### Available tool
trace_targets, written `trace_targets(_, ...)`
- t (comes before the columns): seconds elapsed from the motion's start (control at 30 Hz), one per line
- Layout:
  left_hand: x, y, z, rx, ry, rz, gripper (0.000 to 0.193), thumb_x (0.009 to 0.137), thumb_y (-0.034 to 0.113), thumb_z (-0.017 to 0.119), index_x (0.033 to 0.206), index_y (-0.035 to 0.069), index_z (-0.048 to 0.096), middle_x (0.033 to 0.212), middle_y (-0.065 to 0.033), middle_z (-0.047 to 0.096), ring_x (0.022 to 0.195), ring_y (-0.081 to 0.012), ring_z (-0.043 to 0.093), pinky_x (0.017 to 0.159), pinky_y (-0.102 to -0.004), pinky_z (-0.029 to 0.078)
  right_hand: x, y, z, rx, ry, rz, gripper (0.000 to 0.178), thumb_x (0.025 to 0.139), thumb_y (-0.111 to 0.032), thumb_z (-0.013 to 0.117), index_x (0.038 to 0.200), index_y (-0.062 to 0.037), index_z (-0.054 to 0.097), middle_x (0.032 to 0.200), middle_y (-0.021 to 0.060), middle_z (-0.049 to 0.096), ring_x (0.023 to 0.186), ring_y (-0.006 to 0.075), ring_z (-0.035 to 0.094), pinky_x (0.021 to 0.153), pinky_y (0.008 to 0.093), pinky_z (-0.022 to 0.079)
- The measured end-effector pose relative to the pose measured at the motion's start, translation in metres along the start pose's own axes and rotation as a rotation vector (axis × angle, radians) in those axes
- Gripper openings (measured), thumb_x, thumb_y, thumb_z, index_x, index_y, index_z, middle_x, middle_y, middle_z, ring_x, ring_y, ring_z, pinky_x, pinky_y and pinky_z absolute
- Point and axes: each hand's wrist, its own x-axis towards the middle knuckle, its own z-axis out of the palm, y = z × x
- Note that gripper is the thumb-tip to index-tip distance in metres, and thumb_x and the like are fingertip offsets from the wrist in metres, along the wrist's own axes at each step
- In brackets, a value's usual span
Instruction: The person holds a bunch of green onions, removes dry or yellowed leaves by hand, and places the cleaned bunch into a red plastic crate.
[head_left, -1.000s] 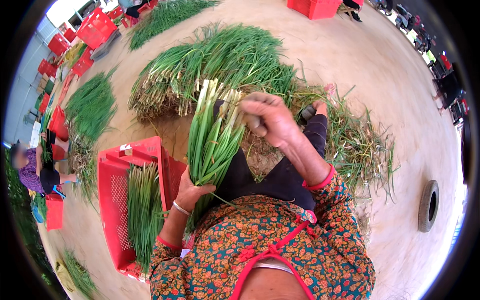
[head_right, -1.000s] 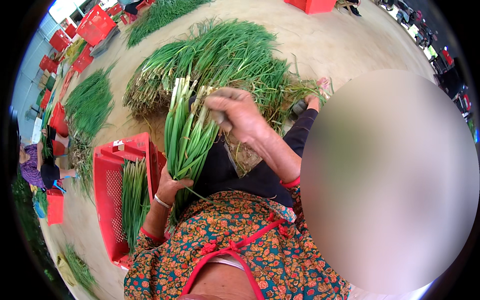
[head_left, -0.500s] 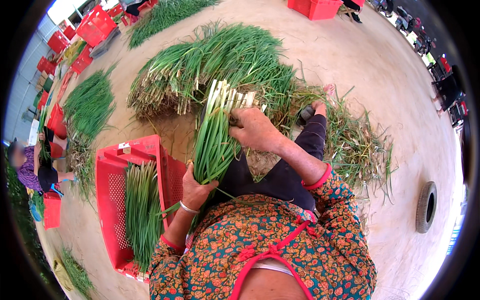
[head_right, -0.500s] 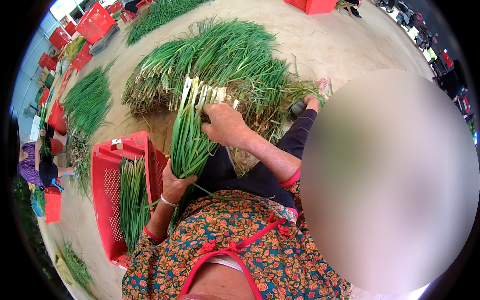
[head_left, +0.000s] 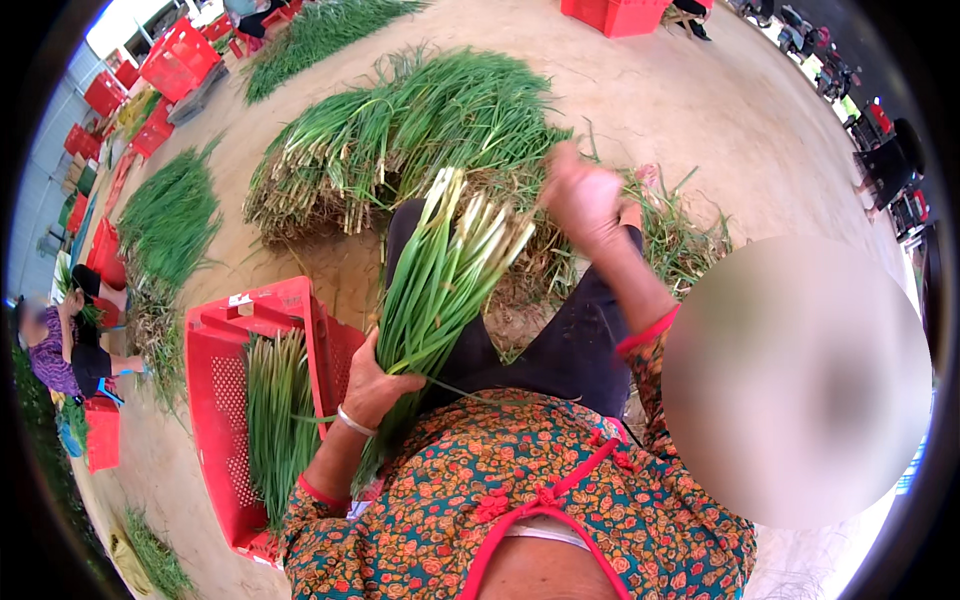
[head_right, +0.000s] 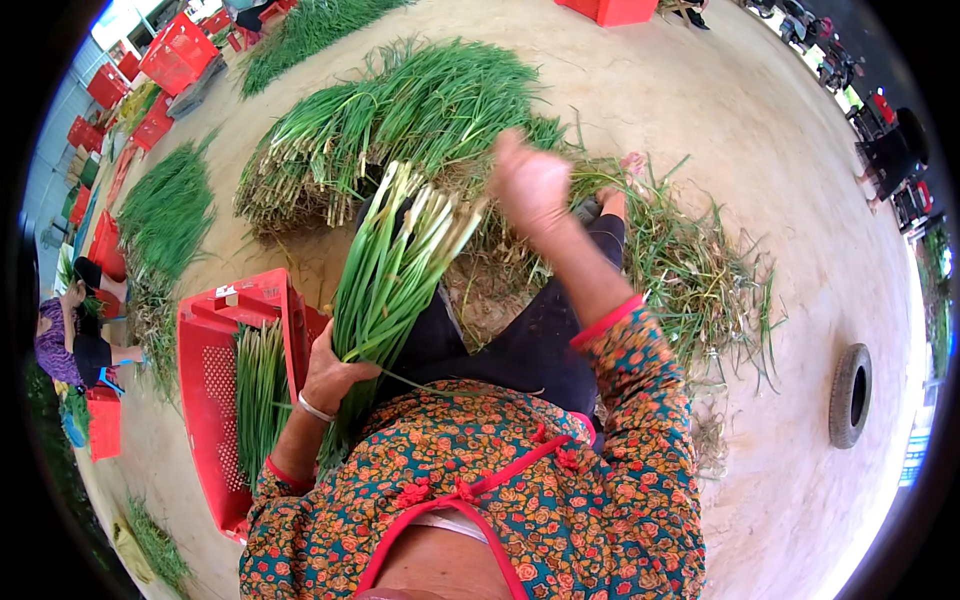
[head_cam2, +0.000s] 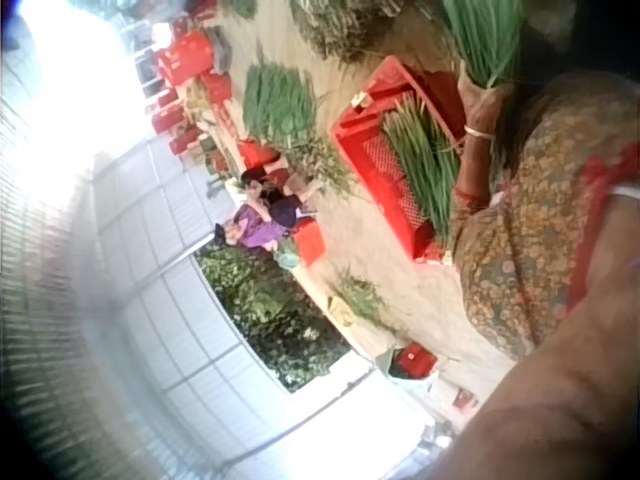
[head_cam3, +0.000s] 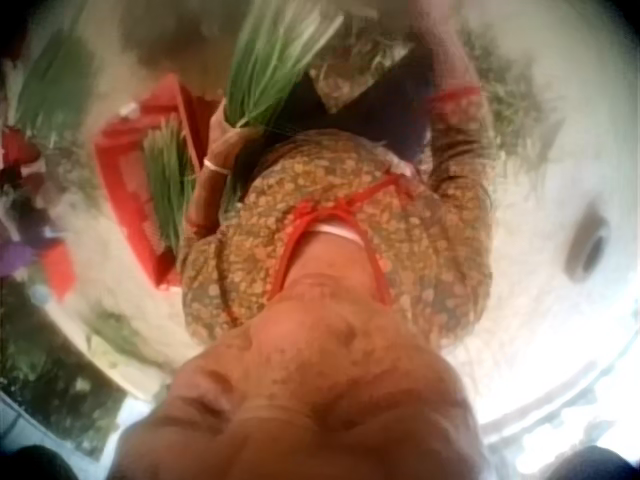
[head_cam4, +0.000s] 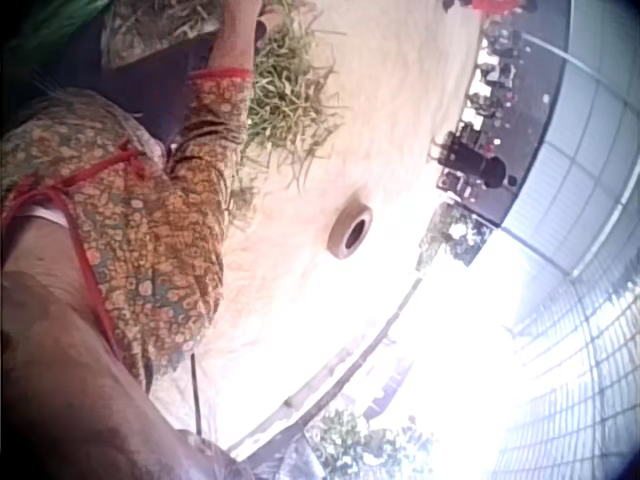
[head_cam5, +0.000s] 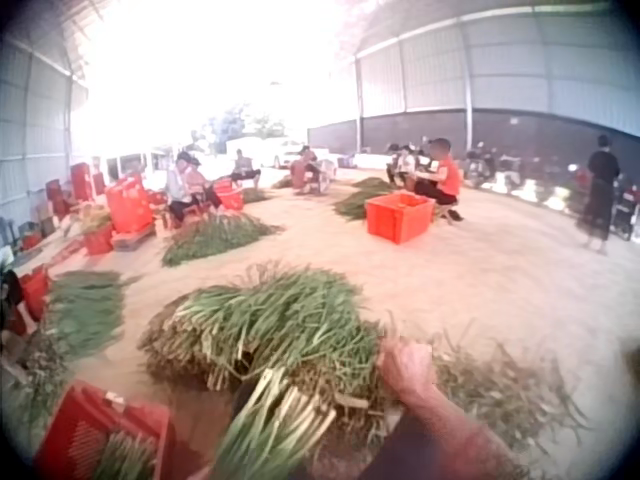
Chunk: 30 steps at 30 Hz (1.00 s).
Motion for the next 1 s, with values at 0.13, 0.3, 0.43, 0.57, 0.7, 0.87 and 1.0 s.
trace_targets(0.13, -0.013, -0.013, -0.007, 0.051, 0.035, -0.032, 0.055, 0.055, -0.006, 0.070, 0.108, 0.000, 0.054, 0.096, -0.0048, 0.063, 0.086, -0.0134, 0.060, 0.080, -0.0272, 0.048, -0.013, 0.116, 0.023, -0.125, -0.295, 0.112, 0.022, 0.075, -0.013, 0.058, 0.096, -0.0066, 0.056, 0.063, 0.0097, 0.062, 0.061, 0.0279, 0.065, 0.056, 0.0399, 0.053)
trace_targets(0.3, -0.006, -0.012, 0.002, 0.161, 0.069, 0.064, 0.048, 0.060, -0.001, 0.069, 0.106, 0.001, 0.054, 0.092, -0.0062, 0.064, 0.083, -0.0138, 0.060, 0.079, -0.0279, 0.048, -0.037, 0.058, -0.023, 0.307, -0.380, 0.167, 0.019, 0.081, -0.027, 0.061, 0.083, -0.0081, 0.065, 0.071, 0.0144, 0.065, 0.068, 0.0304, 0.065, 0.067, 0.0414, 0.052)
trace_targets(0.43, -0.002, 0.001, 0.007, 0.302, 0.118, 0.151, 0.050, 0.061, -0.001, 0.069, 0.109, 0.001, 0.053, 0.093, -0.0070, 0.064, 0.085, -0.0141, 0.061, 0.081, -0.0287, 0.048, -0.028, -0.018, -0.059, 1.023, -0.441, 0.071, 0.029, 0.079, -0.035, 0.064, 0.086, -0.0065, 0.067, 0.070, 0.0158, 0.064, 0.067, 0.0307, 0.064, 0.064, 0.0408, 0.050)
trace_targets(0.57, -0.002, 0.001, 0.010, 0.357, 0.169, 0.227, 0.046, 0.063, 0.004, 0.070, 0.107, 0.002, 0.054, 0.088, -0.0110, 0.065, 0.083, -0.0167, 0.063, 0.078, -0.0301, 0.049, -0.029, -0.052, -0.041, 1.089, -0.315, 0.039, 0.016, 0.080, -0.015, 0.064, 0.083, 0.0010, 0.066, 0.063, 0.0052, 0.061, 0.055, 0.0099, 0.055, 0.053, 0.0260, 0.045)
trace_targets(0.7, 0.001, -0.004, 0.009, 0.280, 0.140, 0.219, 0.049, 0.063, 0.003, 0.070, 0.109, 0.001, 0.053, 0.092, -0.0094, 0.065, 0.085, -0.0161, 0.063, 0.079, -0.0297, 0.049, -0.025, -0.045, -0.056, 1.826, -0.643, 0.561, 0.009, 0.081, -0.009, 0.061, 0.073, -0.0052, 0.062, 0.055, -0.0026, 0.051, 0.044, 0.0033, 0.041, 0.042, 0.0205, 0.032)
trace_targets(0.87, 0.004, 0.005, 0.016, 0.295, 0.096, 0.176, 0.051, 0.062, 0.000, 0.070, 0.110, 0.000, 0.053, 0.095, -0.0071, 0.065, 0.086, -0.0132, 0.061, 0.080, -0.0282, 0.049, -0.005, 0.003, -0.062, 2.345, -0.344, 0.810, 0.020, 0.079, -0.010, 0.065, 0.064, -0.0124, 0.052, 0.051, -0.0044, 0.046, 0.038, 0.0049, 0.034, 0.036, 0.0212, 0.024)
trace_targets(1.0, 0.004, 0.002, 0.017, 0.343, 0.136, 0.207, 0.049, 0.062, 0.001, 0.070, 0.108, 0.000, 0.054, 0.094, -0.0073, 0.065, 0.085, -0.0130, 0.061, 0.079, -0.0282, 0.049, 0.018, 0.044, -0.088, 2.527, 0.090, 0.826, 0.020, 0.081, -0.010, 0.063, 0.065, -0.0121, 0.051, 0.050, -0.0052, 0.043, 0.038, 0.0042, 0.031, 0.036, 0.0213, 0.023)
